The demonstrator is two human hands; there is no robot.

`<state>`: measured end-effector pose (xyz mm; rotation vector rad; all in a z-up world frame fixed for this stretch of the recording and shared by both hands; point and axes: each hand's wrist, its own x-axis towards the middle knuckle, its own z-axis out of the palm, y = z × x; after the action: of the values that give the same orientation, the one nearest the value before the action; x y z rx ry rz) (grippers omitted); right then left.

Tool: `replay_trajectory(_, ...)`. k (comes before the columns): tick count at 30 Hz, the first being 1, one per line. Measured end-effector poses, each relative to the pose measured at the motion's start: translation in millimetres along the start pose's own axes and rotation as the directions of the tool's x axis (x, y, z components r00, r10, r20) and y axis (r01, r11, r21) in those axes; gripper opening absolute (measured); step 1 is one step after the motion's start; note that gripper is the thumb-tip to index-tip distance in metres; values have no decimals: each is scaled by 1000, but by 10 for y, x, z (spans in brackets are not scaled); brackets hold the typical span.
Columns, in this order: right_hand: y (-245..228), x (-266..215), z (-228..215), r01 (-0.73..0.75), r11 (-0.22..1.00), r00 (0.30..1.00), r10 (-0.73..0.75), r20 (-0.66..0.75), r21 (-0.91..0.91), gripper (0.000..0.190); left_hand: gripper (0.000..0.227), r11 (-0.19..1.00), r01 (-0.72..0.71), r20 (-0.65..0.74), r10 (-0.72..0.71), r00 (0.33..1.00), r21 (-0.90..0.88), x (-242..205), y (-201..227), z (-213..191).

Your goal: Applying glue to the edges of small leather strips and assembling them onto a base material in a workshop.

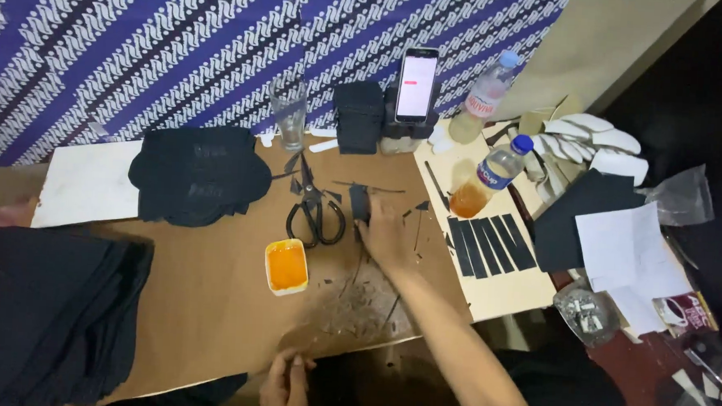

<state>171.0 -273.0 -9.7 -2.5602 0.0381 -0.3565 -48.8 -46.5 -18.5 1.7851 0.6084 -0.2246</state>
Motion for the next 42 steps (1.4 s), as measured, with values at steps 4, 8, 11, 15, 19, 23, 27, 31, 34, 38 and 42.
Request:
replay_trajectory(4,69,32,155,36,995,995,-44,-86,-94,51,28,999,6,7,-7,1000,39,113,-156,32)
replay_trajectory(8,-122,48,-5,-125,964,989,139,-45,234,54,24,988,-152,31,153,988,-30,71,-160,11)
replay_trajectory(11,-309,28,-126,-215,916,975,223,14,338,46,25,970,-241,35,243,970,-44,42,-108,-10)
replay_trajectory(15,-649,-29,-404,-298,852,953,287,92,430,46,25,947,-313,75,318,945,-72,18,-56,-13)
replay_trajectory(19,-471,5,-254,-285,931,958,271,92,229,51,26,951,-294,117,304,946,-92,-73,191,-35)
replay_trajectory(23,-339,57,-143,-282,951,959,275,73,122,46,24,904,-391,116,413,903,-170,-95,286,28)
replay_trajectory(27,-506,55,-302,-426,888,903,404,149,175,49,24,861,-475,119,499,859,-183,-112,320,93)
replay_trajectory(31,-548,9,-356,-460,846,884,409,224,271,34,23,884,-432,129,456,880,-177,-163,396,44)
replay_trajectory(34,-481,43,-294,-471,794,882,431,190,386,36,23,907,-386,141,409,902,-167,-153,389,20)
replay_trajectory(38,-516,40,-313,-437,866,899,409,158,243,32,23,911,-382,134,403,906,-156,-131,387,-11)
replay_trajectory(42,-92,63,77,-241,929,969,244,22,281,35,23,896,-416,107,434,894,-158,-127,435,-42)
